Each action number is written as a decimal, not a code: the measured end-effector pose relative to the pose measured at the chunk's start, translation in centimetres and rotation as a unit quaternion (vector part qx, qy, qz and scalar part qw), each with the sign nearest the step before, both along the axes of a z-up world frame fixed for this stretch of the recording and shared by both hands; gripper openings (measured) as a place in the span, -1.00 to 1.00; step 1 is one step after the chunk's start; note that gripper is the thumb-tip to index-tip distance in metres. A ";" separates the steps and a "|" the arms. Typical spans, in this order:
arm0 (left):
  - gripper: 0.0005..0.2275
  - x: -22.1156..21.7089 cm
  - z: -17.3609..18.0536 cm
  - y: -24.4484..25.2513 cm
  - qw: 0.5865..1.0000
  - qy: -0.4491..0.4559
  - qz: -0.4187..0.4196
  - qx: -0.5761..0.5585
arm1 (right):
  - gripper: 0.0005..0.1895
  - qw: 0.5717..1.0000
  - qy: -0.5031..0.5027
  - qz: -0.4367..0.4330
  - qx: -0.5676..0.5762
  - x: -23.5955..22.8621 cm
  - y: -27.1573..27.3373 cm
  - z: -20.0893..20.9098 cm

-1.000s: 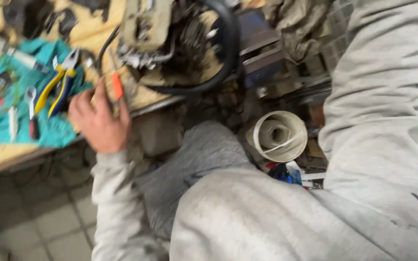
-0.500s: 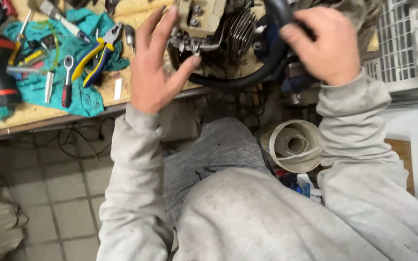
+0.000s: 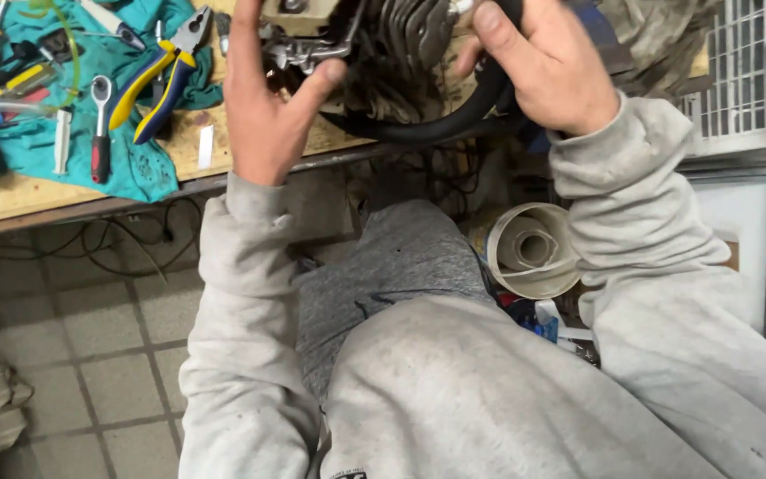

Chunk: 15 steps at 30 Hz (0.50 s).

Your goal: The person works on a small engine mounted in a vise, using a screwdriver to adjust components and a power drill to tighten bolts on the engine block. The person handles various tools and engine parts on a cluttered workbench.

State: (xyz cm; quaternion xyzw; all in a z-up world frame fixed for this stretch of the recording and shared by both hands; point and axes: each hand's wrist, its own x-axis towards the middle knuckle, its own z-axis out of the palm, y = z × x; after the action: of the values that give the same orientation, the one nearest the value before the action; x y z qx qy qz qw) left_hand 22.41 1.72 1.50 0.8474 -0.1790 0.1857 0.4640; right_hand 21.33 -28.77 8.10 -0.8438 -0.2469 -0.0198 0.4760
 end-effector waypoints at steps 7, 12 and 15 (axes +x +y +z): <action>-0.39 -0.1 -1.0 0.9 0.996 0.009 0.016 -0.089 | -0.66 0.889 0.221 -0.020 0.400 0.9 2.7 -4.9; -0.38 0.9 -4.8 1.6 0.984 0.024 0.025 -0.174 | -0.67 0.929 0.214 -0.043 0.298 2.4 5.6 -1.4; -0.35 0.9 -6.2 0.9 0.974 0.047 0.037 -0.217 | -0.68 0.980 0.152 -0.050 0.115 3.5 6.7 2.1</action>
State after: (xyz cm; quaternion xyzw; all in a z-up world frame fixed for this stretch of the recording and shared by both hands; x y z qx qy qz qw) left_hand 23.32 2.66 -4.65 0.7406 -0.0808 0.1975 0.6371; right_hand 24.79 -22.06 10.19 -0.7881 -0.1252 0.0565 0.6001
